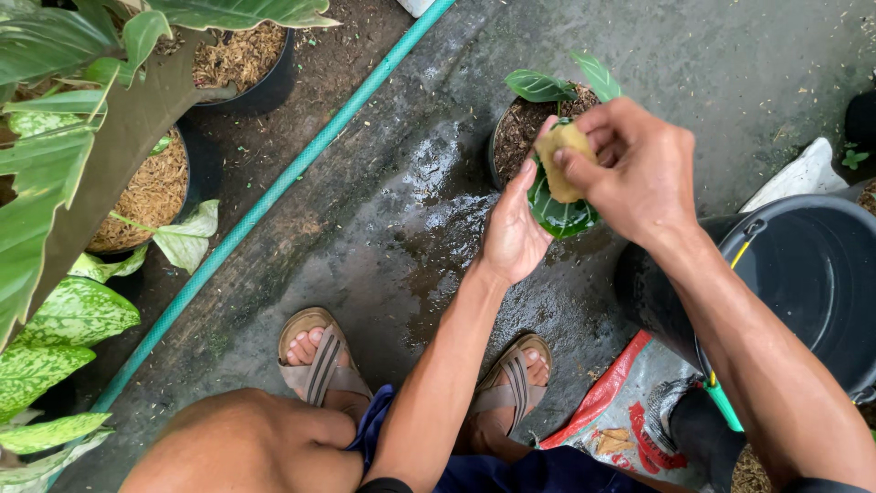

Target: The person wipes the leaves of a potted plant using a wet sponge. They repeatedly dip the sponge into a bucket of water and gently clean each leaf surface.

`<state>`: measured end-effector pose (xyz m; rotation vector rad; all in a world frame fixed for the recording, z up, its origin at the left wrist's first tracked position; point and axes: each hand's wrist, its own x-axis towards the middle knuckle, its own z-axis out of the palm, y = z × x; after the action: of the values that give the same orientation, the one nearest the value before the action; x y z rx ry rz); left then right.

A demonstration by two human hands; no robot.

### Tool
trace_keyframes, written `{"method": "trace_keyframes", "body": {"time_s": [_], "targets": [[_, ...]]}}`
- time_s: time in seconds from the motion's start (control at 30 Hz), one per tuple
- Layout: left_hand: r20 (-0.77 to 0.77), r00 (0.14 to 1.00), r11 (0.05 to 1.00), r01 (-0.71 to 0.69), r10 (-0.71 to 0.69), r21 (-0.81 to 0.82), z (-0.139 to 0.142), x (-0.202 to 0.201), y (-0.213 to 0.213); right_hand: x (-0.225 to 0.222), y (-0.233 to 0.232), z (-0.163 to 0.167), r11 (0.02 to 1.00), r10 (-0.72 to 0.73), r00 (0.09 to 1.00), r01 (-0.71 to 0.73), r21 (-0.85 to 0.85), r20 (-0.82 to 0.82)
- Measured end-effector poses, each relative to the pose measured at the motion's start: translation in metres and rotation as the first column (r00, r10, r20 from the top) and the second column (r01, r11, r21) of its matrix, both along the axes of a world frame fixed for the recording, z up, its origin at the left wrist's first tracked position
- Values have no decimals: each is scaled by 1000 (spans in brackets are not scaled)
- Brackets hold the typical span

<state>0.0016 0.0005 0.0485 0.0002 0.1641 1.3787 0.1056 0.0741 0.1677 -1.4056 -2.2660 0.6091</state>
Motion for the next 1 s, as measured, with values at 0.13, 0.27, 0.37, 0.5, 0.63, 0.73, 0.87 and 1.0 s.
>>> {"method": "trace_keyframes", "body": {"time_s": [0.13, 0.27, 0.37, 0.5, 0.63, 0.73, 0.87, 1.0], "targets": [[5, 1000, 999, 5, -6, 49, -5, 2, -2, 6, 3, 3, 963, 28, 989, -66, 262, 146], [2, 999, 998, 36, -36, -53, -12, 7, 0, 8, -5, 6, 995, 29, 999, -27, 92, -27], [15, 999, 998, 36, -35, -52, -9, 6, 0, 1, -5, 4, 977, 102, 993, -112, 184, 63], [-25, 999, 1000, 19, -19, -10, 6, -2, -3, -1, -5, 14, 882, 94, 975, -175, 437, 201], [-66, 992, 986, 96, -106, -137, 18, -10, 0, -14, -30, 16, 822, 196, 908, -359, 443, 371], [3, 997, 997, 77, -77, -21, 17, -14, -3, -20, -46, 20, 883, 282, 920, -360, 301, 273], [-10, 993, 993, 117, -117, -10, 10, -13, -2, -18, -38, 28, 956, 146, 978, -178, 235, 146], [39, 993, 994, 110, -110, -1, 11, -8, -4, -14, -38, 17, 933, 114, 948, -205, 296, 298]]}}
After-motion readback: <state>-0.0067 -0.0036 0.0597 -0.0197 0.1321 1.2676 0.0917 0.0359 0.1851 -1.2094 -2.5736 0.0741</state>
